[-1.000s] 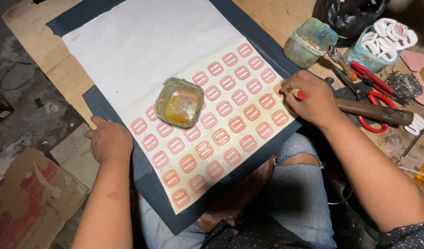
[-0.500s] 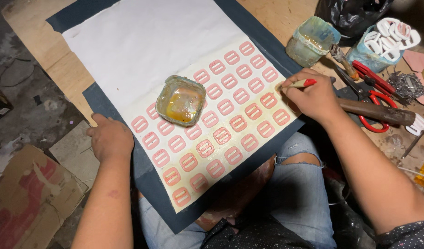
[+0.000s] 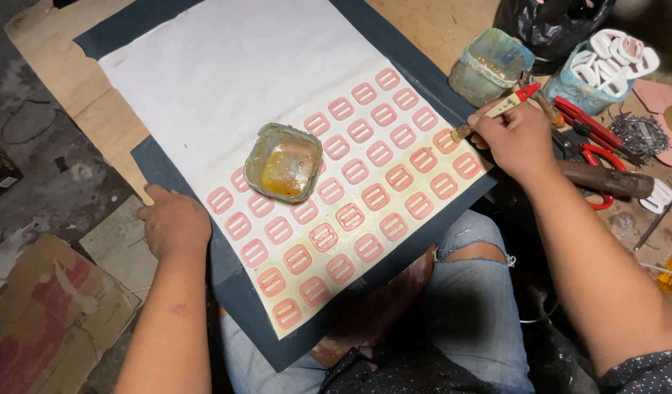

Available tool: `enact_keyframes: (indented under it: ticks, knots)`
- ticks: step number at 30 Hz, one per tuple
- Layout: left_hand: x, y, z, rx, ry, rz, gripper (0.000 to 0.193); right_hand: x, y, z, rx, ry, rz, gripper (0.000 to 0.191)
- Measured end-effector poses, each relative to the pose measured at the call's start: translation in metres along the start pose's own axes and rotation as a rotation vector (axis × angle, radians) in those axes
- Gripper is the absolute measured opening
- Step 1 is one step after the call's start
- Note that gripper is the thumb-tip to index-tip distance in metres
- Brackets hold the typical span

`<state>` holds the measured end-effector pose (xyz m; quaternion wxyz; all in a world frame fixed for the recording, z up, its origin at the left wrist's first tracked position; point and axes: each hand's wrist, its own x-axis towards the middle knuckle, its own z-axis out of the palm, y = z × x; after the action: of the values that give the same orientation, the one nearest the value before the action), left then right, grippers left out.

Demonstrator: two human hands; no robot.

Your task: The person paints a grid of pink rounded rectangles on a white sheet using a small brush and yellow paint from a plastic container. The person repeatedly dips the brush into the paint and applies it to each shape in sequence.

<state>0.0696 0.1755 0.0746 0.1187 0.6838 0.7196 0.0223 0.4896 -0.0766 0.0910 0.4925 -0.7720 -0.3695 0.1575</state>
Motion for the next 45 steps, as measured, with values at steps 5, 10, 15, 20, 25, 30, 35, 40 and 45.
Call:
enact_keyframes:
  ticks: [5, 10, 15, 20, 25, 30, 35, 40, 45]
  knots:
    - [0.003, -0.002, 0.003, -0.007, 0.008, -0.010, 0.057, -0.012, -0.002, 0.019, -0.174, 0.002, -0.079, 0.013]
    - [0.002, -0.005, 0.005, -0.011, 0.019, 0.016, 0.058, -0.011, -0.005, 0.028, 0.210, 0.000, 0.209, 0.015]
    - [0.004, -0.005, 0.007, -0.017, 0.028, 0.018, 0.058, -0.010, -0.007, 0.016, 0.553, 0.136, 0.203, 0.009]
    - [0.002, -0.002, 0.003, 0.000, 0.004, 0.005, 0.058, -0.025, -0.002, 0.023, 0.174, 0.174, 0.014, 0.023]
    - [0.000, 0.001, -0.002, -0.007, -0.043, -0.023, 0.059, -0.042, 0.003, 0.031, -0.177, 0.153, -0.319, 0.031]
    - [0.000, -0.002, 0.001, 0.001, -0.002, 0.008, 0.058, -0.032, -0.005, 0.034, -0.037, 0.096, -0.078, 0.036]
    - [0.002, -0.005, 0.006, 0.007, 0.018, 0.026, 0.058, -0.006, -0.012, 0.023, 0.494, 0.109, 0.338, 0.021]
    - [0.004, -0.006, 0.007, 0.002, 0.029, 0.022, 0.057, -0.016, -0.001, 0.014, 0.287, 0.158, 0.174, 0.024]
    - [0.003, -0.005, 0.005, -0.003, 0.019, 0.016, 0.057, -0.042, 0.004, 0.023, -0.253, 0.113, -0.326, 0.033]
